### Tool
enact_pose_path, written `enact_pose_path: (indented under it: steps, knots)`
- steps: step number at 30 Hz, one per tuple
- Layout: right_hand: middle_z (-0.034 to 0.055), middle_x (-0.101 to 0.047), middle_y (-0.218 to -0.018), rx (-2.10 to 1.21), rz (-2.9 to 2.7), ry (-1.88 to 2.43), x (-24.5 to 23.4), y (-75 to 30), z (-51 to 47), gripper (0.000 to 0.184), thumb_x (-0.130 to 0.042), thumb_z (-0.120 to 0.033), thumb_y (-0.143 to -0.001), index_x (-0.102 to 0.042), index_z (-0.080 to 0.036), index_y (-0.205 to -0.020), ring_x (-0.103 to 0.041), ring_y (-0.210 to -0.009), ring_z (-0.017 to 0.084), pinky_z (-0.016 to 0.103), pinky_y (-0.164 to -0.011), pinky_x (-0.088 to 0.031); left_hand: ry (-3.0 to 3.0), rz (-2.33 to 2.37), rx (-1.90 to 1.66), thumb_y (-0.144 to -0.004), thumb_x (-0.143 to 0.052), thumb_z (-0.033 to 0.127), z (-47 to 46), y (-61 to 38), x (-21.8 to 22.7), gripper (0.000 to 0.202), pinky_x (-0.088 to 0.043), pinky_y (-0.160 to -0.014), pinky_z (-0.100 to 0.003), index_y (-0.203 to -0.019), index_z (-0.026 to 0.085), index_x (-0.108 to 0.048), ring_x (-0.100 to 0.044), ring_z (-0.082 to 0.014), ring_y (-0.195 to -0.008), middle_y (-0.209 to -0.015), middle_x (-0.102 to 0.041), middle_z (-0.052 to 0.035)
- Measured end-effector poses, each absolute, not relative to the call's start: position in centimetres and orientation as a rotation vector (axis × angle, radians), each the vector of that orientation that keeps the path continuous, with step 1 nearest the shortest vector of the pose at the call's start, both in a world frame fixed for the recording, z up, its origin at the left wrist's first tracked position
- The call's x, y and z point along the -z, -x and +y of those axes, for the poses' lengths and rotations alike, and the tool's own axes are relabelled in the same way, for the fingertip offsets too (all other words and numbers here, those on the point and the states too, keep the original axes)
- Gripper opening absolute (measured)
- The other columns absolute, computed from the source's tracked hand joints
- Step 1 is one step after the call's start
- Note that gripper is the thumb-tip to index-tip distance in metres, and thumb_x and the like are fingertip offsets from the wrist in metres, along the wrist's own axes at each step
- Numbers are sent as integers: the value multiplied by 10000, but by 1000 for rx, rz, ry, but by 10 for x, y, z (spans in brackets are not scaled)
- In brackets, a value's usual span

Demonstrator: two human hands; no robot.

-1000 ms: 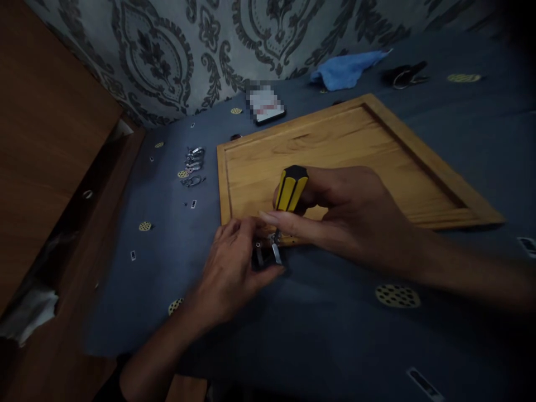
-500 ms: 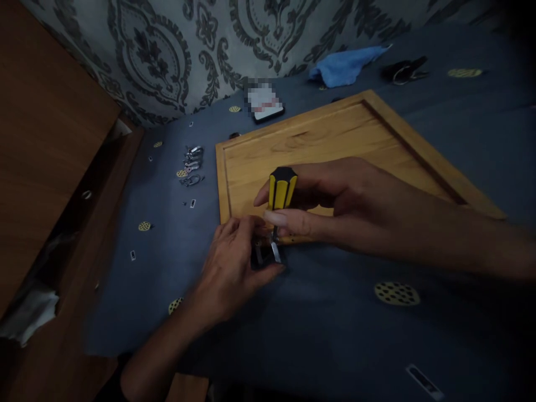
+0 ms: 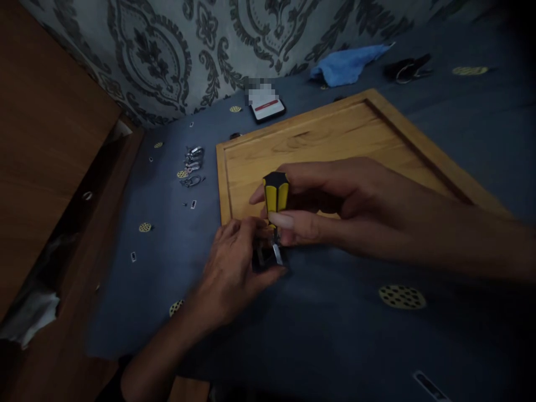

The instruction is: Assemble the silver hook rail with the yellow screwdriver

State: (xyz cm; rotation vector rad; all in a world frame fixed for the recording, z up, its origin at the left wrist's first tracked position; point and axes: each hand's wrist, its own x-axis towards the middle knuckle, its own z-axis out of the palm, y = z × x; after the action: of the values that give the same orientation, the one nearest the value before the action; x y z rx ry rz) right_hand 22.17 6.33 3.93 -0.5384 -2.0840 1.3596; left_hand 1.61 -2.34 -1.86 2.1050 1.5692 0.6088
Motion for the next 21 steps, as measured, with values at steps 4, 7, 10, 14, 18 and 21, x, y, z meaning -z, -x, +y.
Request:
enact_pose_path:
  steps: [4,7,10,14,18,21]
  knots:
    - [-44,-647,-725,-1381,-2073,552,-39,-220,61,292,-723,-383,-986,-576,-240,-778,-622,-623,113,268,-543,-499,-2125,1560,-592,-855,-781,212,-23,-16,19,471,-528,-971,-468,-1232,264,-504,-673,-289,-1151,-1187,-730,-27]
    - [-38,-611,-694,-1228,-2055,624,-36,-219,58,301,-749,-372,-961,-559,-247,-765,-575,-607,120,291,-529,-475,-2124,1556,-578,-854,-780,208,-22,-17,18,434,-530,-976,-473,-1184,258,-502,-675,-294,-1156,-1170,-734,-29]
    - [-29,-639,-742,-1210,-2052,631,-38,-218,57,211,-740,-357,-953,-601,-253,-834,-572,-604,121,297,-509,-455,-2104,1552,-577,-850,-794,208,-22,-18,17,481,-531,-1007,-501,-1223,265,-495,-670,-311,-1191,-1188,-740,-39]
    - [-41,-637,-732,-1316,-2097,546,-46,-220,59,253,-692,-356,-976,-552,-257,-790,-583,-592,116,289,-493,-436,-2098,1548,-593,-844,-801,230,-21,-17,17,487,-531,-1035,-508,-1220,270,-495,-671,-315,-1213,-1200,-741,-35]
    - [-39,-589,-672,-1345,-2069,513,-41,-220,59,395,-697,-387,-974,-452,-251,-696,-565,-576,113,296,-488,-420,-2087,1568,-572,-835,-797,214,-22,-17,17,457,-533,-1019,-507,-1181,261,-501,-675,-313,-1185,-1163,-738,-32]
    - [-30,-625,-695,-1290,-1990,621,-31,-220,59,422,-750,-453,-948,-460,-253,-715,-557,-568,116,312,-468,-398,-2082,1582,-563,-837,-803,214,-23,-16,18,462,-542,-991,-498,-1194,261,-513,-670,-310,-1163,-1159,-727,-36]
